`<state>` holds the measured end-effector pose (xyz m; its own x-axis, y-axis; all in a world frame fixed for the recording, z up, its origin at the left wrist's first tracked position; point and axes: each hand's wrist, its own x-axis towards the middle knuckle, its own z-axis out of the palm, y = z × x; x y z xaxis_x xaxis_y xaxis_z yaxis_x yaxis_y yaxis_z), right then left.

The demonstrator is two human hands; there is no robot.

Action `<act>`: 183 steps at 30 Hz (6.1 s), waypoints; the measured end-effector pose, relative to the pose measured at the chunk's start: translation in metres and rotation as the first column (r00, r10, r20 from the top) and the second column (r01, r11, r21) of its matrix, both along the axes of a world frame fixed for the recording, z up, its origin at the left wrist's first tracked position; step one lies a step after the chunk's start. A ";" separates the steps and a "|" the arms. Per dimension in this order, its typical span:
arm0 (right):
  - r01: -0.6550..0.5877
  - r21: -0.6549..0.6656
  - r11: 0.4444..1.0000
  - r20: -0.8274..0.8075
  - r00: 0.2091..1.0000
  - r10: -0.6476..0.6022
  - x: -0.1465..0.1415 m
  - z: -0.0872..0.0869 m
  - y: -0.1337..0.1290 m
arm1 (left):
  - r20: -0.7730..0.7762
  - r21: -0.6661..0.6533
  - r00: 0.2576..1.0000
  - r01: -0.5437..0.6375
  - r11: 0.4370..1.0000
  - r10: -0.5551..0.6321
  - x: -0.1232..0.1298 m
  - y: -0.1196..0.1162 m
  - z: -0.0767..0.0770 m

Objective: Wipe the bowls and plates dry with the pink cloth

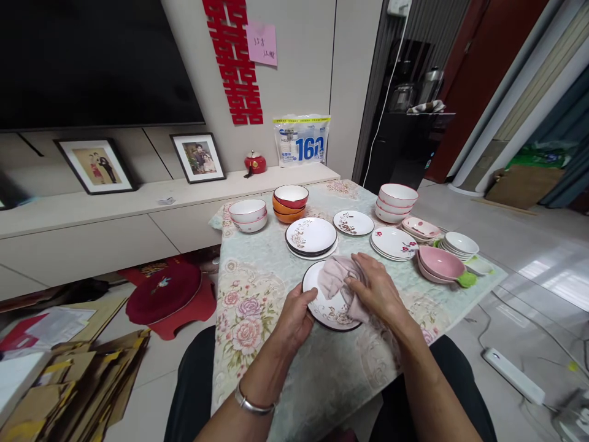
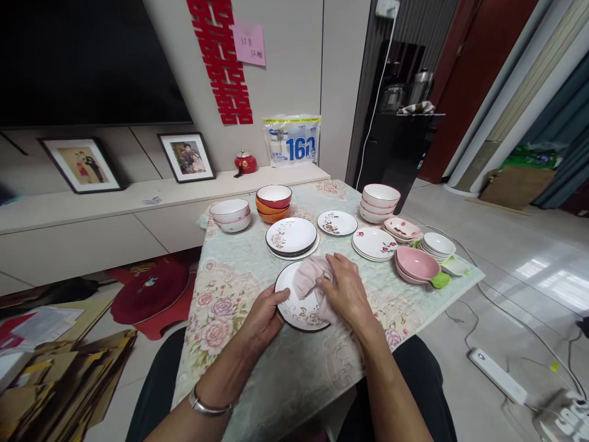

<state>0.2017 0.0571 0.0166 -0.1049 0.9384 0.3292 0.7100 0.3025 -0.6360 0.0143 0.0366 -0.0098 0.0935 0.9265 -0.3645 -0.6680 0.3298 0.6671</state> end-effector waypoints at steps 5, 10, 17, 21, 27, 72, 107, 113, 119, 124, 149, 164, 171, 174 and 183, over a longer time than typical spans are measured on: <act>-0.110 -0.101 0.989 0.187 0.974 0.127 0.006 0.003 -0.007 | 0.007 0.010 1.000 -0.005 1.000 0.005 0.000 0.000 -0.001; -0.109 -0.160 0.981 0.194 0.971 0.140 -0.018 -0.007 -0.006 | 0.004 0.029 1.000 0.002 1.000 -0.002 0.000 0.000 -0.002; -0.441 -0.217 0.871 0.022 0.890 0.456 -0.018 0.001 -0.008 | 0.031 0.057 0.999 0.024 0.998 -0.026 -0.001 0.000 -0.001; -0.524 -0.323 0.788 -0.070 0.844 0.532 0.006 0.008 -0.006 | 0.043 0.040 0.999 -0.004 0.999 0.002 0.000 0.000 0.001; -0.544 -0.445 0.711 -0.148 0.828 0.541 0.025 0.010 -0.003 | 0.019 0.015 1.000 -0.019 1.000 0.018 0.001 0.000 0.001; -0.504 -0.122 0.855 0.110 0.849 0.517 -0.042 -0.004 -0.009 | 0.151 -0.039 0.988 -0.021 0.999 0.027 -0.001 0.003 0.007; -0.504 -0.109 0.857 0.068 0.856 0.513 -0.049 0.001 -0.015 | 0.217 -0.084 0.976 0.034 0.996 -0.015 -0.004 0.002 0.011; -0.480 -0.056 0.876 0.181 0.858 0.481 -0.040 -0.003 -0.011 | 0.308 -0.076 0.947 0.115 0.990 -0.087 -0.003 0.001 0.014; -0.135 -0.066 0.989 0.409 0.900 0.151 -0.042 -0.003 -0.006 | 0.288 -0.070 0.956 0.077 0.995 -0.053 0.000 0.001 0.013; 0.110 -0.241 0.964 0.586 0.809 0.054 -0.041 0.014 -0.019 | 0.251 -0.146 0.966 0.096 0.985 -0.057 0.000 0.001 0.013; -0.292 -0.020 0.956 0.232 0.929 0.289 -0.052 -0.002 -0.008 | 0.375 -0.050 0.919 0.150 0.987 -0.120 0.000 -0.001 0.016; -0.008 -0.088 0.996 0.495 0.868 0.050 -0.047 0.006 -0.015 | 0.269 -0.007 0.963 0.031 0.999 -0.028 -0.002 -0.001 0.014; -0.541 -0.113 0.833 0.178 0.814 0.553 -0.048 0.012 -0.026 | 0.323 -0.111 0.946 0.026 0.993 0.011 -0.006 0.000 0.019; -0.566 -0.084 0.820 0.135 0.809 0.572 -0.049 0.010 -0.023 | 0.326 -0.109 0.945 0.028 0.994 0.009 -0.005 -0.001 0.019; 0.062 -0.134 0.989 0.500 0.866 0.013 -0.041 0.006 -0.013 | 0.230 -0.033 0.973 0.033 0.999 -0.024 -0.004 0.000 0.011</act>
